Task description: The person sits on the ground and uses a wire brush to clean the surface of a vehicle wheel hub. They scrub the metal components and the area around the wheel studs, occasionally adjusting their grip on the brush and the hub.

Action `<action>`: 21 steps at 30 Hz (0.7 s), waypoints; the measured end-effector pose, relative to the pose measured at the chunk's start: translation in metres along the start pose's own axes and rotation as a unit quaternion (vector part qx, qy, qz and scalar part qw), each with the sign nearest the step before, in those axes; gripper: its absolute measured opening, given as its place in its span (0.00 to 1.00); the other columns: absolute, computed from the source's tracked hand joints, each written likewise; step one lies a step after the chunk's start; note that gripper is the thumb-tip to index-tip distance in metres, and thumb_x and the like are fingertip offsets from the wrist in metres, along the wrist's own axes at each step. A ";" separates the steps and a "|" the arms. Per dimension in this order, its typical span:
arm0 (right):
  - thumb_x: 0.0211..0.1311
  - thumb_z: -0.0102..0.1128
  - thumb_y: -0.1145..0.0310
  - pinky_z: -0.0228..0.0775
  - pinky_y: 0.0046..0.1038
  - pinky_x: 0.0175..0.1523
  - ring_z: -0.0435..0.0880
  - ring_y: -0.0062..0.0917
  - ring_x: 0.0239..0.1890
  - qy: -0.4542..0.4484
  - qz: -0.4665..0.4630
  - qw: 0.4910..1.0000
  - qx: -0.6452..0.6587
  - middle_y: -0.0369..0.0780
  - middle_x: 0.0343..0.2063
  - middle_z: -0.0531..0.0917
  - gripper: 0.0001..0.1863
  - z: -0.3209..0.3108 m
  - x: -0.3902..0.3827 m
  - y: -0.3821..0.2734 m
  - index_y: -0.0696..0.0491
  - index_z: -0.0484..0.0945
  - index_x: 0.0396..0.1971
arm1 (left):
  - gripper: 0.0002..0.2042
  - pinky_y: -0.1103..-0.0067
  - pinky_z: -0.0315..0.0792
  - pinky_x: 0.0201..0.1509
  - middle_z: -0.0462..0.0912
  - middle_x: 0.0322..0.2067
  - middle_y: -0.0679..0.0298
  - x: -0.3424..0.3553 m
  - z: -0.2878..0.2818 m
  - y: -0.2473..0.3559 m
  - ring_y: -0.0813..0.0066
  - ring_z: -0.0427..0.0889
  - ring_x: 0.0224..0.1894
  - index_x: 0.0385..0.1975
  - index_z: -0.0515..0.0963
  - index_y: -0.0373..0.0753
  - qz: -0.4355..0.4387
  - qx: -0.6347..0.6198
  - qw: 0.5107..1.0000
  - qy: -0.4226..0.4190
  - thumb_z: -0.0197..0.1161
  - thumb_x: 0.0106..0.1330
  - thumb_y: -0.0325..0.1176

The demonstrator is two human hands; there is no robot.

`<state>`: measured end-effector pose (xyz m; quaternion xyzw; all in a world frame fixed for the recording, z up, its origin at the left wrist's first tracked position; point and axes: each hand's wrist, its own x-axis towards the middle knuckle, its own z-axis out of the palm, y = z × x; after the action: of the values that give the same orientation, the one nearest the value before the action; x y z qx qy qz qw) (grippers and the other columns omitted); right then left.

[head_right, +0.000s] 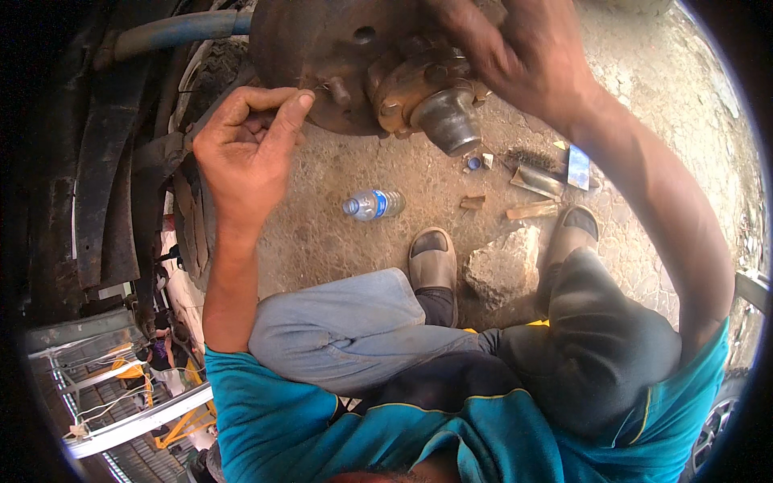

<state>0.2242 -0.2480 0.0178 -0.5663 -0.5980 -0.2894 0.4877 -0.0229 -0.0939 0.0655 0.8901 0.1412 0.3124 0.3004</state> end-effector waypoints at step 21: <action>0.71 0.60 0.59 0.63 0.47 0.71 0.68 0.52 0.68 -0.042 0.091 0.995 0.013 0.56 0.63 0.70 0.31 0.014 -0.005 0.006 0.58 0.68 0.67 | 0.07 0.72 0.73 0.27 0.80 0.22 0.58 0.006 0.012 0.007 0.63 0.81 0.23 0.23 0.79 0.33 0.118 0.152 0.981 0.041 0.72 0.55 0.22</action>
<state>0.2262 -0.2361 0.0072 -0.6238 -0.5677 -0.2116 0.4938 -0.0103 -0.1021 0.0659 0.9220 0.0932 0.3571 0.1169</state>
